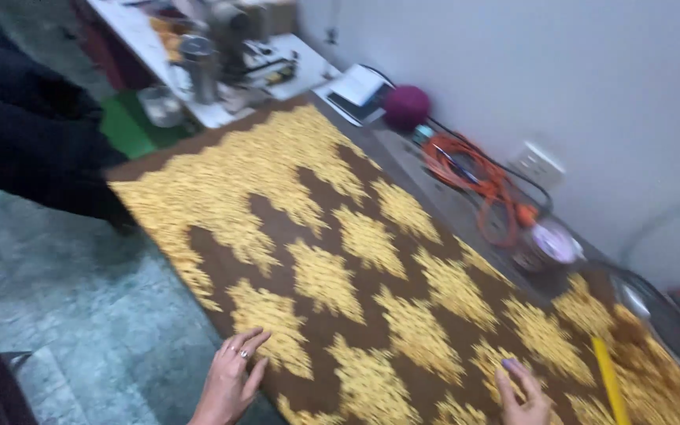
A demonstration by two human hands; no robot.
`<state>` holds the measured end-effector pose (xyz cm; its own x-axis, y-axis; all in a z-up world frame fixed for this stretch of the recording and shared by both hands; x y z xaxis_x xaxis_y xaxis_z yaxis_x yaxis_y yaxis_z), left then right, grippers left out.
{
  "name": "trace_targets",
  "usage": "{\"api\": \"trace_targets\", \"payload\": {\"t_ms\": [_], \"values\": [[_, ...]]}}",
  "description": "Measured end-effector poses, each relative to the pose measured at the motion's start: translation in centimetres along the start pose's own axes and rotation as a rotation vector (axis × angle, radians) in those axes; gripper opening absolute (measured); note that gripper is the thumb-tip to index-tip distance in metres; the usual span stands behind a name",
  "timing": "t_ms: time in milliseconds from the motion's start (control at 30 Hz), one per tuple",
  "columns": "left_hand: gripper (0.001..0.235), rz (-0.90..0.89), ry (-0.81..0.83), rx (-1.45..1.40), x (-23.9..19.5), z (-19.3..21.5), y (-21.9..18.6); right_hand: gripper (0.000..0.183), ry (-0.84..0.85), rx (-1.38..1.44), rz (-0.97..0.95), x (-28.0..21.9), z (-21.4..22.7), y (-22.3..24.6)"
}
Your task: Measuring, marking, and cutting patterned fabric as part of a hand-sewing process.
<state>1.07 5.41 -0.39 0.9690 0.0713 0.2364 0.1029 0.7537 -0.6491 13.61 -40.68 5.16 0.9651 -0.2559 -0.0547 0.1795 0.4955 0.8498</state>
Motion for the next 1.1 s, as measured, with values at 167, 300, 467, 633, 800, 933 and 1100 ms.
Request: {"api": "trace_targets", "payload": {"t_ms": [167,300,467,633,800,933,1100], "values": [[0.037,0.081,-0.002,0.016,-4.1,6.8,12.0,0.026,0.156,-0.011,-0.002,-0.5,-13.5,8.0],[0.030,0.199,-0.082,0.045,-7.8,11.3,21.0,0.021,0.250,0.067,-0.054,-3.0,-23.8,16.7],[0.024,0.766,-0.107,0.003,-7.9,20.0,23.0,0.024,0.410,0.058,-0.067,-5.6,-34.4,27.2],[0.026,0.865,-0.096,-0.052,-4.3,26.1,29.4,0.020,0.521,0.056,0.041,-4.6,-44.7,35.0],[0.026,0.818,-0.235,-0.070,1.6,32.5,37.3,0.022,0.561,0.081,0.029,-2.0,-56.0,41.8],[0.021,0.595,-0.436,0.065,5.6,36.0,46.1,0.024,0.615,0.049,0.195,0.9,-64.7,46.8],[0.034,0.537,-0.480,0.199,7.2,35.5,64.1,0.030,0.601,-0.010,0.311,4.4,-74.4,55.1]]}}
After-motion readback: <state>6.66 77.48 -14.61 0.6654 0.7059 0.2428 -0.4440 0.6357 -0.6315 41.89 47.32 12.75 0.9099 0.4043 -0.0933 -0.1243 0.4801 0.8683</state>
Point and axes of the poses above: each hand's wrist, its own x-axis towards the middle knuckle, its own z-axis out of the back of the hand, y = z × x, the point moved 3 cm from there along x, towards the middle knuckle, and after that the axes turned 8 degrees about y, right-handed, at the moved point
